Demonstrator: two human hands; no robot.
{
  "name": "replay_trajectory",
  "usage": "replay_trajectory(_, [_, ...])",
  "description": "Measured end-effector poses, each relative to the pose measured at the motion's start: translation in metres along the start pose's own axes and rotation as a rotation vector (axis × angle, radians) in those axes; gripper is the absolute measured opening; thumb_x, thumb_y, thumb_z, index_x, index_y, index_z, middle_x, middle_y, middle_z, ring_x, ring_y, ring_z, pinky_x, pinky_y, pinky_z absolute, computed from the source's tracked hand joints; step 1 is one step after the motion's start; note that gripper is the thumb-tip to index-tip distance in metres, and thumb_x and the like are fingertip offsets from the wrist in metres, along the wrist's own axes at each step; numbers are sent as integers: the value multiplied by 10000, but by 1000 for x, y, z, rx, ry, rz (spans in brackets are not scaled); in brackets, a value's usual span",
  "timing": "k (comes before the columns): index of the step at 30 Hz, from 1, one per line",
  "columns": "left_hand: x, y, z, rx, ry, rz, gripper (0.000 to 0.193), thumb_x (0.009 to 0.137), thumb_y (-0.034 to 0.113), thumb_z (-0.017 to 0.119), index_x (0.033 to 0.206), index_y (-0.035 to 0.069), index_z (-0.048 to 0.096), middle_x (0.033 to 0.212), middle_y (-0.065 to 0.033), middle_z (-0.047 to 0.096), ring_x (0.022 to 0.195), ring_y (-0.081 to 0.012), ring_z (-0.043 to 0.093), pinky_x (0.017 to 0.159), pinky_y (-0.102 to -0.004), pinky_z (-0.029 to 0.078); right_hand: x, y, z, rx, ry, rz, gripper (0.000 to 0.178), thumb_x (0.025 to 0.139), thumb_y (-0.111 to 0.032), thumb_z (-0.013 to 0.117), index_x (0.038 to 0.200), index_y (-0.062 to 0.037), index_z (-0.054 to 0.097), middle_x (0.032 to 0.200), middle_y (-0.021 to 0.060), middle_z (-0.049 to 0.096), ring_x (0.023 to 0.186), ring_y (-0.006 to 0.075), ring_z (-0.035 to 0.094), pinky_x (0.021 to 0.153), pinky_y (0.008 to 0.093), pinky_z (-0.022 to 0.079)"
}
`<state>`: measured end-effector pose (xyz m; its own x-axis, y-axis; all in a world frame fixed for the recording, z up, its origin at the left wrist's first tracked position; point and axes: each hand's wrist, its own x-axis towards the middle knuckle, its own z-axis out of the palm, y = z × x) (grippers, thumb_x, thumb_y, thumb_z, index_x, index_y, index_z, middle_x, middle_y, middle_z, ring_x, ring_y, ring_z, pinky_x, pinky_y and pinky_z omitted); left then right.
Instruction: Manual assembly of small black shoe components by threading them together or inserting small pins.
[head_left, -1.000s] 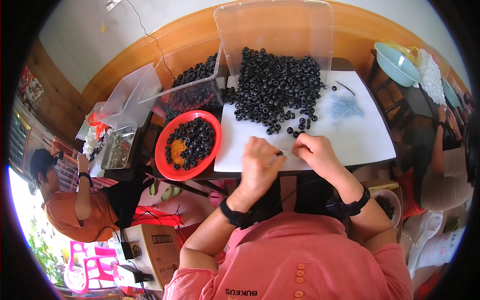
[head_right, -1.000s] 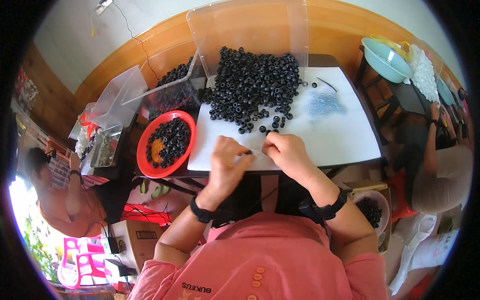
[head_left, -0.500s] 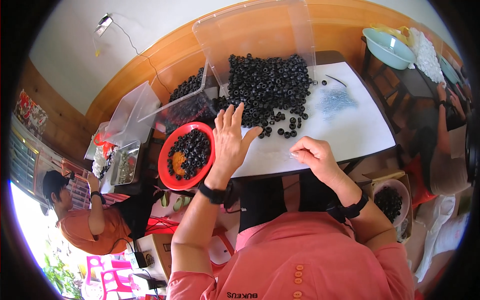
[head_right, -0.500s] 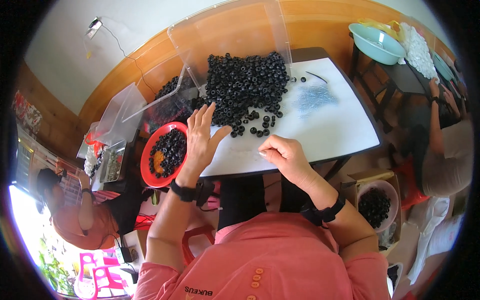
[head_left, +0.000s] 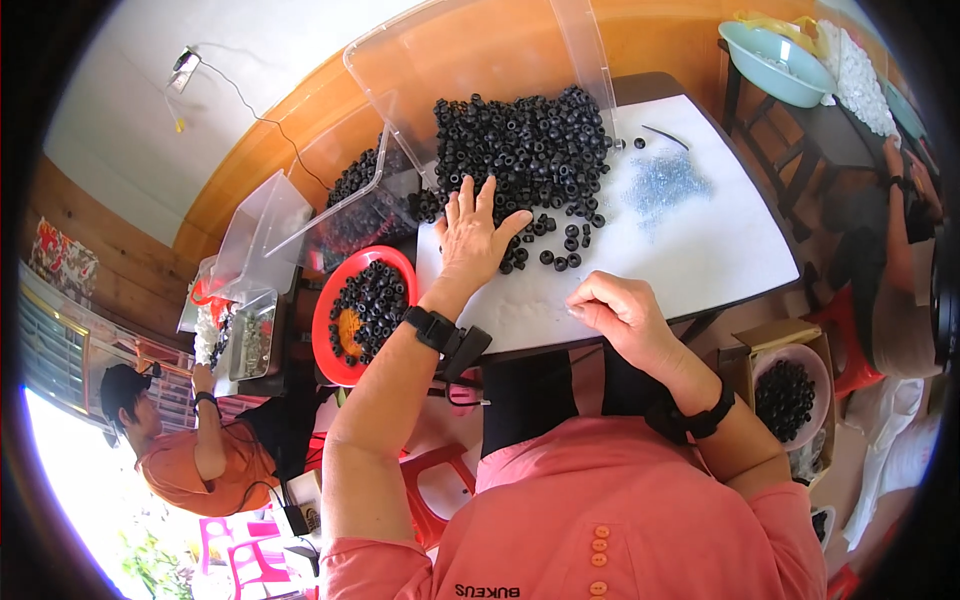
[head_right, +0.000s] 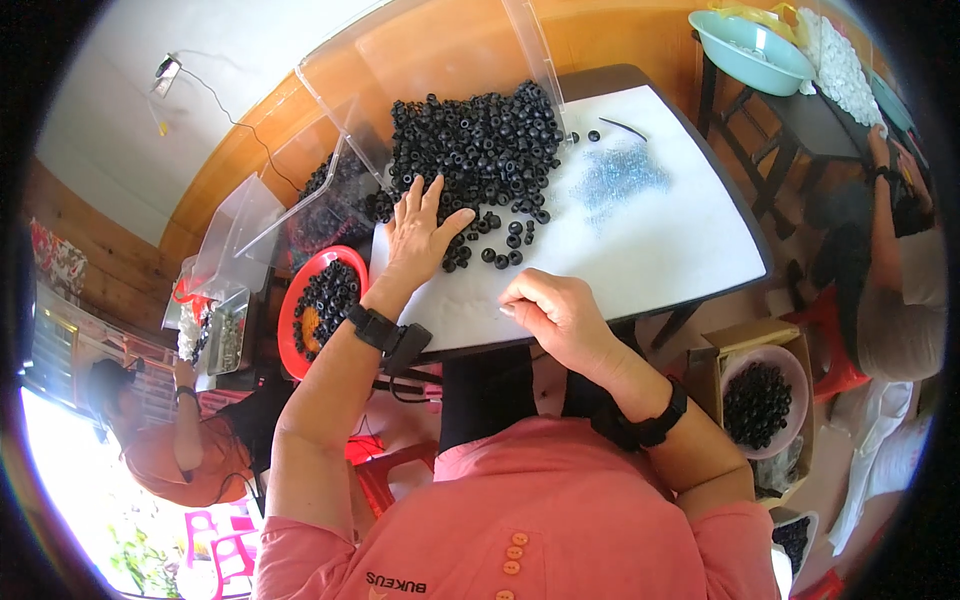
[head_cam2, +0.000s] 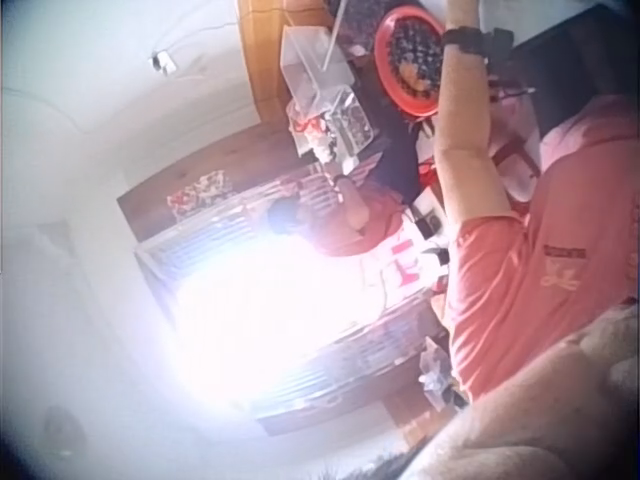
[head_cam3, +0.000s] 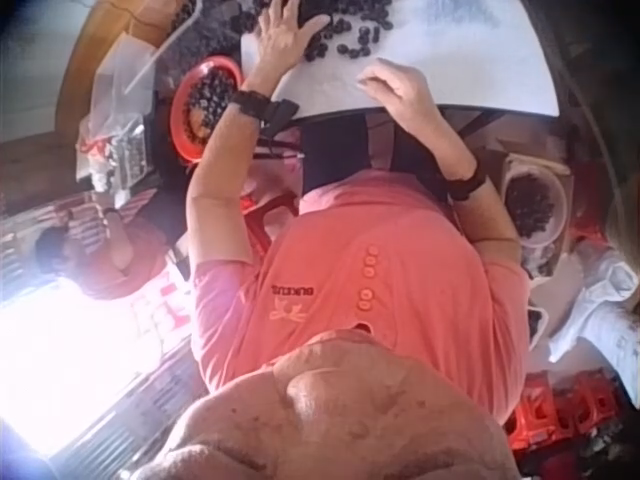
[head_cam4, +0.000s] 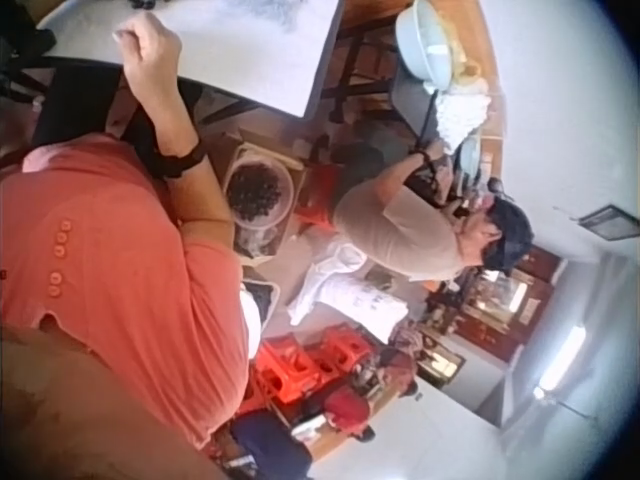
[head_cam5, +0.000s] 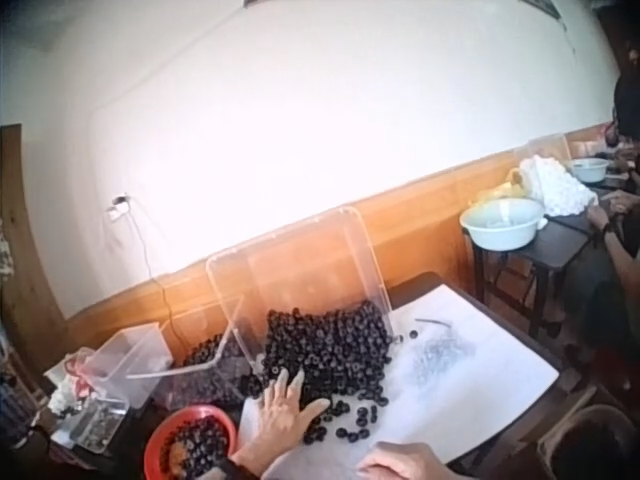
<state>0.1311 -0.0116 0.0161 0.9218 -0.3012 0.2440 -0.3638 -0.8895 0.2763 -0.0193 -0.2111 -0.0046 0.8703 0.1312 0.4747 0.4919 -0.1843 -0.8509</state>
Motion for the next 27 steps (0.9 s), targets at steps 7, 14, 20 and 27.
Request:
replay_trajectory(7, [-8,13,-1,9,-58,114,834,889,673,519,1507,130,383,1587,-208,262,1434,-430,258,1134,-593,168,1,1,2,-5,9,0,25,884,-14,631,906,-19,620,764,101,633,639,217,608,603,312,472])
replay_trajectory(14, [-22,20,-5,18,-107,129,829,888,681,511,1515,156,380,1593,-214,244,1456,-442,210,1139,-597,164,-3,-3,2,17,22,11,22,890,-21,637,902,-3,635,769,82,641,652,165,604,609,284,468])
replay_trajectory(20, [-46,25,-3,81,-63,261,864,873,697,522,1524,154,358,1593,-224,227,1465,-459,178,1128,-627,160,-12,-7,-14,-140,205,-19,14,885,-10,640,890,3,643,759,95,650,651,166,616,615,278,475])
replay_trajectory(27, [-63,28,-2,86,-8,349,834,887,658,538,1524,156,347,1586,-231,236,1452,-474,196,1123,-633,178,4,2,-54,-647,442,-91,121,778,-9,693,868,-65,634,821,87,668,702,261,652,612,358,500])
